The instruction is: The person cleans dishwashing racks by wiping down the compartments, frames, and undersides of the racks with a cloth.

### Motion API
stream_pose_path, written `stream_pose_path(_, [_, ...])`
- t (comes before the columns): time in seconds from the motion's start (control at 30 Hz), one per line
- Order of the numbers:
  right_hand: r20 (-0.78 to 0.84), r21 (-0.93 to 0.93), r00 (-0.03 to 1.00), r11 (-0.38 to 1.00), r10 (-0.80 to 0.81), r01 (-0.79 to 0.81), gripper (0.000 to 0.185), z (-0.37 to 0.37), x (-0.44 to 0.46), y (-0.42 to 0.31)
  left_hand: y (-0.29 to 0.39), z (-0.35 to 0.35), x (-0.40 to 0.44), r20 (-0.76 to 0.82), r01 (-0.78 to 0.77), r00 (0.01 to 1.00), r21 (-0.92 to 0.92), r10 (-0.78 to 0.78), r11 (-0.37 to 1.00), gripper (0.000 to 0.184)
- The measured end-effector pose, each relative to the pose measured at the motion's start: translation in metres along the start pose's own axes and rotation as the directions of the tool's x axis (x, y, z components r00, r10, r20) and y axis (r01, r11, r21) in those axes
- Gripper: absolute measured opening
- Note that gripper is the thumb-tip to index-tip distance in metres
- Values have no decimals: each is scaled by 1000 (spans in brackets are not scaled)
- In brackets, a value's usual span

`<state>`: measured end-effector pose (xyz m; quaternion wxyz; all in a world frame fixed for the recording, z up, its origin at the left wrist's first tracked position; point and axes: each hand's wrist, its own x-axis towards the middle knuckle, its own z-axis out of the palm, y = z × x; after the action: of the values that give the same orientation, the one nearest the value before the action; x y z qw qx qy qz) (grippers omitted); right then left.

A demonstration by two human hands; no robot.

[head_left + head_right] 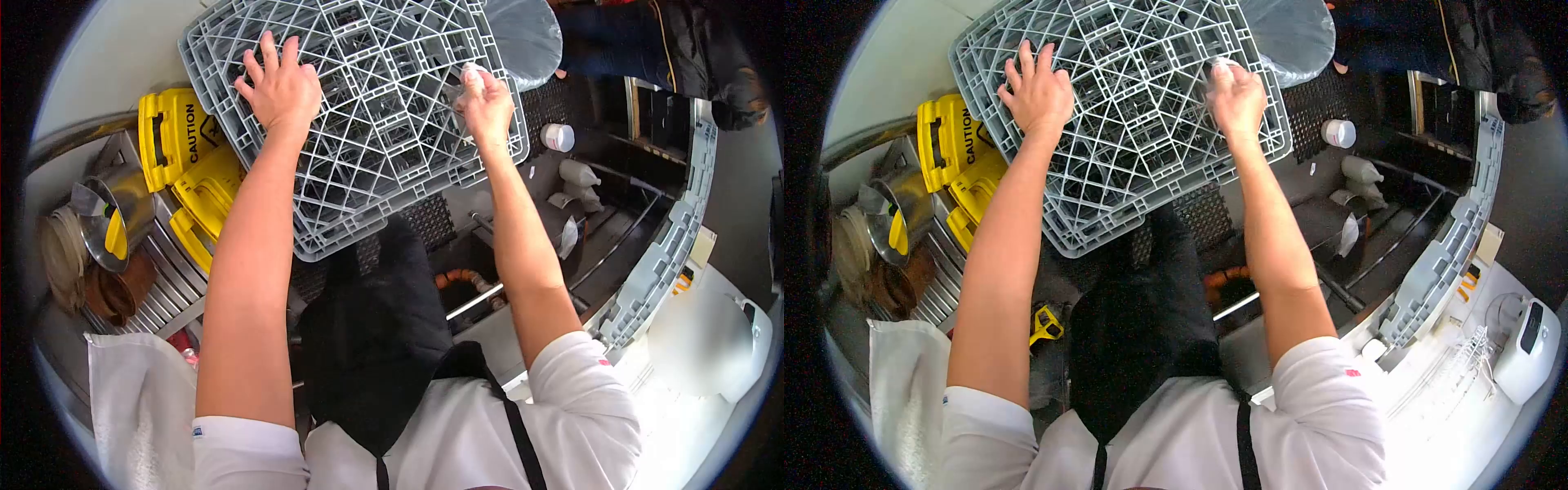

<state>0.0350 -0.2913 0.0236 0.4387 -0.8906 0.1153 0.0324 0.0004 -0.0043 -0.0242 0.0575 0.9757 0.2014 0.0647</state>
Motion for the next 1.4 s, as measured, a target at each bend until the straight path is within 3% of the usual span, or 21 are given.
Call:
stream_pose_path(0.03, [90,-246,979,948,-183,200,23,-5,1,8,1,0,-1,3,2,1000,0,-2,1000,49])
stream_pose_path(0.1, [381,-594,821,567,-426,570,21,-14,7,16,3,1,-1,6,6,1000,8,-6,1000,49])
stream_pose_path(0.3, [602,-667,696,233,-390,708,11,-1,39,5,3,2,0,13,2,1000,37,-3,999,49])
stream_pose_path(0.4, [399,-598,704,415,-588,686,9,7,27,27,5,-3,0,58,9,998,49,-12,999,49])
stream_pose_path(0.5, [160,-439,823,708,-545,554,17,10,16,30,2,-1,2,28,17,999,51,-18,999,49])
stream_pose_path(0.53, [48,-397,912,831,-406,391,20,7,16,28,2,-1,2,22,14,1000,49,-15,999,49])
stream_pose_path(0.57, [131,191,975,961,177,-200,24,0,22,25,2,0,0,18,10,1000,44,-11,999,49])
stream_pose_path(0.63, [221,139,955,963,199,-233,26,-16,12,2,4,-3,-2,30,8,1000,36,-9,999,49])
stream_pose_path(0.67, [222,-74,972,992,-81,100,24,-15,14,12,4,-3,-1,32,15,999,44,-17,999,49])
stream_pose_path(0.7, [205,-295,912,866,-355,404,23,-15,12,9,5,-3,0,36,24,999,53,-26,998,50])
stream_pose_path(0.77, [415,-571,771,521,-483,634,23,-23,8,4,5,-3,1,36,23,999,41,-24,999,50])
stream_pose_path(0.8, [428,-565,801,568,-419,599,20,-19,14,8,6,-4,0,47,25,999,46,-27,999,50])
stream_pose_path(0.97, [504,-570,682,390,-530,723,14,-7,31,14,6,-5,1,43,28,999,53,-30,998,50])
stream_pose_path(1.07, [239,-411,791,679,-563,608,17,-3,20,30,7,-6,2,36,38,999,52,-40,998,50])
stream_pose_path(1.13, [166,-21,971,984,-170,176,15,-2,18,31,7,-7,0,40,34,999,51,-36,998,50])
stream_pose_path(1.17, [193,184,980,979,53,-89,14,-1,16,32,7,-7,-1,45,36,998,53,-38,998,50])
stream_pose_path(1.2, [215,93,974,991,74,-96,16,-13,7,11,7,-6,-1,48,38,998,53,-41,998,50])
stream_pose_path(1.23, [219,-113,975,992,-30,56,17,-17,0,9,7,-6,1,49,44,998,52,-46,998,50])
stream_pose_path(1.3, [300,-494,930,799,-213,342,17,-21,-11,8,7,-6,-1,44,36,998,45,-38,998,50])
stream_pose_path(1.33, [446,-547,868,702,-217,456,17,-17,-15,6,7,-7,-1,45,35,998,50,-37,998,50])
stream_pose_path(1.4, [442,-598,843,599,-307,532,16,-5,-18,1,7,-6,0,38,32,999,57,-34,998,50])
